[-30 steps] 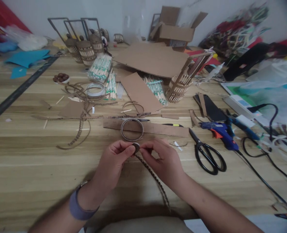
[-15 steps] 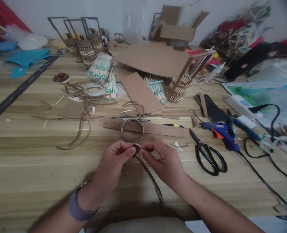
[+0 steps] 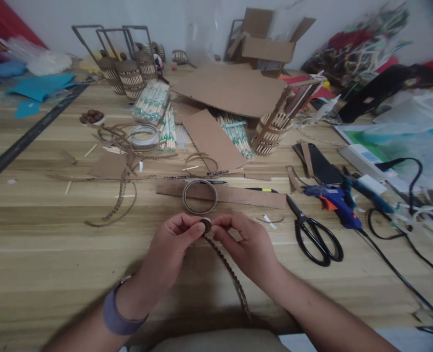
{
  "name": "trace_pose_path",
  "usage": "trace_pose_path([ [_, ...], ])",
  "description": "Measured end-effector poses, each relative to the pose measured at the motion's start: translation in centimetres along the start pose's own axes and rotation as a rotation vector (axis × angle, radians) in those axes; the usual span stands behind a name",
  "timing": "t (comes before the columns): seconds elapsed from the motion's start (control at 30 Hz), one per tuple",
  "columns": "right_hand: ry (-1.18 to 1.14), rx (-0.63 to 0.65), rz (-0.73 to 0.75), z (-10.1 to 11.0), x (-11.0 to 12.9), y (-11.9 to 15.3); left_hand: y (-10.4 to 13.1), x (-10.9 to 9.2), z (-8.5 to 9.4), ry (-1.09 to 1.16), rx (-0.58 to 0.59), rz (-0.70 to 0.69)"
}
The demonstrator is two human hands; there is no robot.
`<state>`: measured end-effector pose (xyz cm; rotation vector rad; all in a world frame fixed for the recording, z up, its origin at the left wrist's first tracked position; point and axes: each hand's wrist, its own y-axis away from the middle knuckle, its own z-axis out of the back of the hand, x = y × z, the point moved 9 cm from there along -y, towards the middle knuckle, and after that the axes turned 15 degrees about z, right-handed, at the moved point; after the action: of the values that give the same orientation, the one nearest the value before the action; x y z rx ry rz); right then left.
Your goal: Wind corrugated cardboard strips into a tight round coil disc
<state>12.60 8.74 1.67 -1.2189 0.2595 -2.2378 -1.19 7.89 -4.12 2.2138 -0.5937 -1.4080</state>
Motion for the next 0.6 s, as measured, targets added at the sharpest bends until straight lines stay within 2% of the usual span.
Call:
trace_pose_path([
  [0.6, 0.101, -0.027, 0.140, 0.22, 0.95, -0.11, -0.23, 0.48, -0.06, 0.013, 0.042, 0.035],
])
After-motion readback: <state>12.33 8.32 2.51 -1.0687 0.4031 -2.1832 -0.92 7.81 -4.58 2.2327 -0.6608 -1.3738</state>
